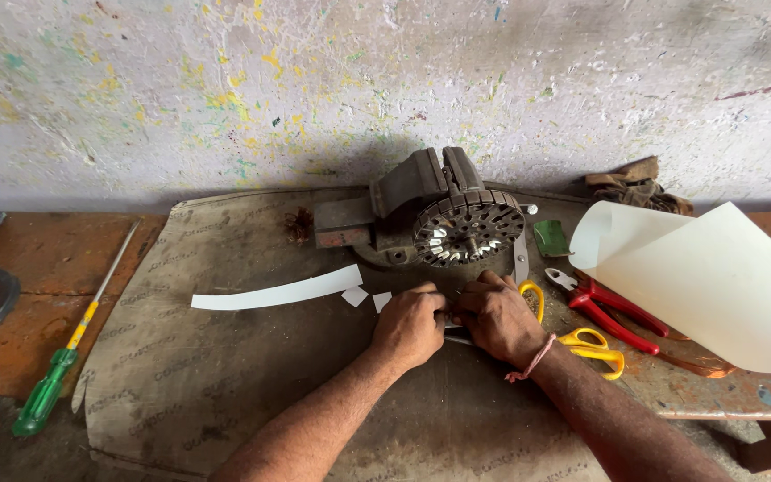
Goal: The person cuts small rectangular pieces from a white insulating sheet using yellow scissors and inserts them into the slots of a motor stator held in a bench vise. The process involves repeated cutting and precise placement of the insulation material into the stator's winding slots.
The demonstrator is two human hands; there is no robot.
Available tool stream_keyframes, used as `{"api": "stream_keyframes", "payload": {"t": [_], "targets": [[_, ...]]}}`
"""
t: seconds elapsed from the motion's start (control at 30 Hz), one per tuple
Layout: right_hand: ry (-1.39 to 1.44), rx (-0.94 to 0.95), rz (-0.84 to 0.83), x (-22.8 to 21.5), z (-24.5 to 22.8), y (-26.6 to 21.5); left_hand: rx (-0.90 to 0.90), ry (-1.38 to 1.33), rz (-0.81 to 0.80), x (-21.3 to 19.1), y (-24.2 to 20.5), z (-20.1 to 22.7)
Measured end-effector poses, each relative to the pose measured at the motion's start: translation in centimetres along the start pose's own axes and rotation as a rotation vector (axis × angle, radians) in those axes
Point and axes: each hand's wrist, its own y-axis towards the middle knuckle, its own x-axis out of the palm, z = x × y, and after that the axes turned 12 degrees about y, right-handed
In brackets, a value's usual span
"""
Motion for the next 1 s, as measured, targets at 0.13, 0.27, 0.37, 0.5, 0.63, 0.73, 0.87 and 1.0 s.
{"api": "stream_keyframes", "payload": {"t": [0.13, 0.27, 0.37, 0.5, 0.63, 0.73, 0.87, 1.0], "targets": [[0.014, -0.020, -0.004, -0.3, -0.2, 0.1, 0.007, -0.015, -0.028, -0.3, 0.1, 0.0], [-0.011, -0.064, -0.011, -0.5, -0.3, 0.2, 0.012, -0.015, -0.056, -0.5, 0.0, 0.1], [0.011, -0.111, 0.002, -0.7, -0.3, 0.3, 0.046, -0.016, -0.053, -0.5, 0.1, 0.0], [0.018, -0.144, -0.031, -0.7, 0.0, 0.2, 0.106, -0.006, -0.035, -0.4, 0.3, -0.4], [-0.022, -0.152, -0.082, -0.8, 0.1, 0.3, 0.112, -0.001, -0.122, -0.4, 0.5, -0.7], [-0.089, -0.195, -0.127, -1.3, -0.1, 0.4, 0.170, 0.018, -0.111, -0.4, 0.4, -0.9], [-0.149, -0.218, -0.201, -2.2, -0.9, 0.2, 0.227, 0.051, -0.108, -0.7, 0.1, -1.0], [-0.122, -0.166, -0.177, -2.7, -1.3, -0.9, 0.227, 0.090, -0.152, -1.1, -0.4, -1.0]]}}
